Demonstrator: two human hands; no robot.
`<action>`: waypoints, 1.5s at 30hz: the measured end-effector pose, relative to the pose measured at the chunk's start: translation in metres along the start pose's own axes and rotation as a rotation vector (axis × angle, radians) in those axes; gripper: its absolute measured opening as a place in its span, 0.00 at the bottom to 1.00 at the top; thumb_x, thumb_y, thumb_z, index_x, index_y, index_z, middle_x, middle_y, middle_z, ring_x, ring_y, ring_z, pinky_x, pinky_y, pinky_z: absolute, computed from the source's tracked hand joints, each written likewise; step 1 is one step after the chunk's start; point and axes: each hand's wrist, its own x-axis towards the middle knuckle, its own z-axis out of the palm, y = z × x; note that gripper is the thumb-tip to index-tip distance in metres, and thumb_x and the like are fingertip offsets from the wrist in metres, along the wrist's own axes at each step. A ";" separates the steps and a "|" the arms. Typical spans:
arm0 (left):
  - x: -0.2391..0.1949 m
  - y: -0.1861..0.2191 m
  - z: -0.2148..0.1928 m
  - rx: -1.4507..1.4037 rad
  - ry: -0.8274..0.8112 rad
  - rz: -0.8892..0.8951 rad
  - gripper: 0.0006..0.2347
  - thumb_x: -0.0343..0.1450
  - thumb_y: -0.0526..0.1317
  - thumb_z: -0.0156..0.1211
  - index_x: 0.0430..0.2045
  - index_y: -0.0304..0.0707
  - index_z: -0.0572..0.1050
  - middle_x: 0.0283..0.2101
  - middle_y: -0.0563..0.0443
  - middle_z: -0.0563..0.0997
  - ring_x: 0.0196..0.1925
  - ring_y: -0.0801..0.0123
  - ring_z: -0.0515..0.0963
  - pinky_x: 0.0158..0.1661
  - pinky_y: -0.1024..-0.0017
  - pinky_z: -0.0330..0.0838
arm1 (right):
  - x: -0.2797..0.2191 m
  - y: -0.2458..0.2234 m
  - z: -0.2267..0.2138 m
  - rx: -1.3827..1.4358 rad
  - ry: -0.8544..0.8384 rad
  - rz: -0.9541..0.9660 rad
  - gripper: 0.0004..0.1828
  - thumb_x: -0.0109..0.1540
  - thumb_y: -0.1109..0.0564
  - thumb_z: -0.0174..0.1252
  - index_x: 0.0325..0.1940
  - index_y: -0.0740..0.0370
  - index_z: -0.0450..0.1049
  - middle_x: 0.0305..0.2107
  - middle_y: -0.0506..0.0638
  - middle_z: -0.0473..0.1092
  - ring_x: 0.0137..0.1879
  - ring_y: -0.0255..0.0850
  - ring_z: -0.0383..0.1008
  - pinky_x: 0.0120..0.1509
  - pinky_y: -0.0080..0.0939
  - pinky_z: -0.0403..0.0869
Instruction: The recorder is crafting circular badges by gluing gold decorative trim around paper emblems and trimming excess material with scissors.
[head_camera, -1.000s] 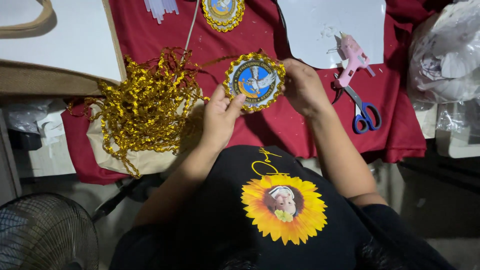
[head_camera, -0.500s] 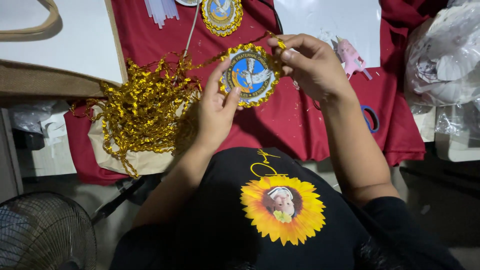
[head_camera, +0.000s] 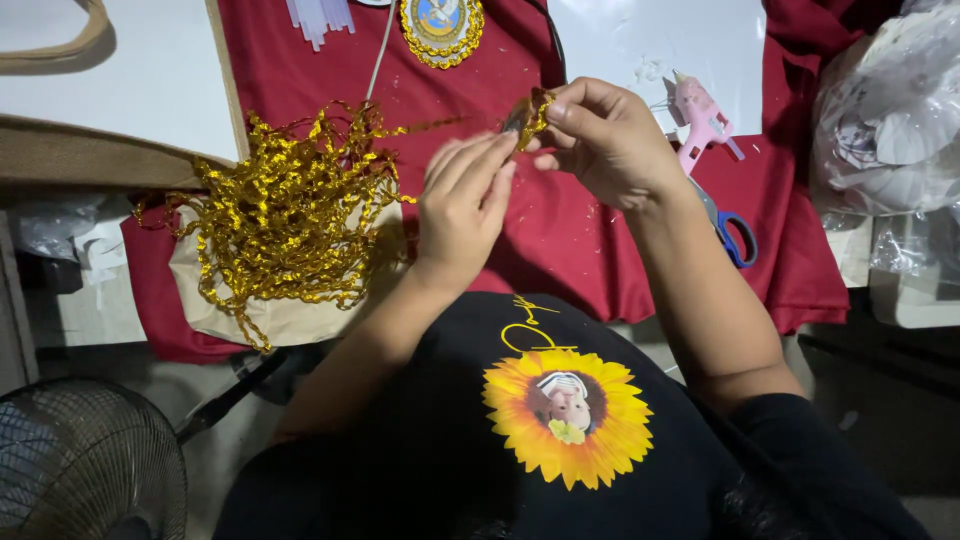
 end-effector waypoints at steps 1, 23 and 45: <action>0.003 0.006 -0.003 0.001 -0.001 0.000 0.13 0.76 0.32 0.66 0.55 0.39 0.77 0.55 0.47 0.83 0.59 0.61 0.81 0.61 0.64 0.75 | -0.001 0.000 0.000 0.001 0.000 0.000 0.06 0.68 0.59 0.60 0.45 0.64 0.74 0.35 0.49 0.75 0.42 0.39 0.80 0.46 0.42 0.80; 0.012 0.031 -0.028 -0.753 -0.177 -0.581 0.11 0.76 0.32 0.61 0.52 0.31 0.77 0.48 0.51 0.84 0.50 0.77 0.82 0.52 0.76 0.79 | -0.025 -0.014 0.002 -0.603 -0.139 -0.221 0.08 0.72 0.60 0.57 0.48 0.69 0.76 0.41 0.49 0.75 0.47 0.32 0.75 0.55 0.33 0.75; 0.005 0.034 -0.036 0.531 0.243 0.714 0.10 0.74 0.43 0.70 0.49 0.49 0.80 0.47 0.63 0.76 0.48 0.73 0.70 0.54 0.65 0.61 | -0.044 0.041 0.016 0.061 0.183 -0.119 0.07 0.69 0.60 0.60 0.49 0.67 0.73 0.37 0.48 0.73 0.40 0.35 0.72 0.46 0.36 0.71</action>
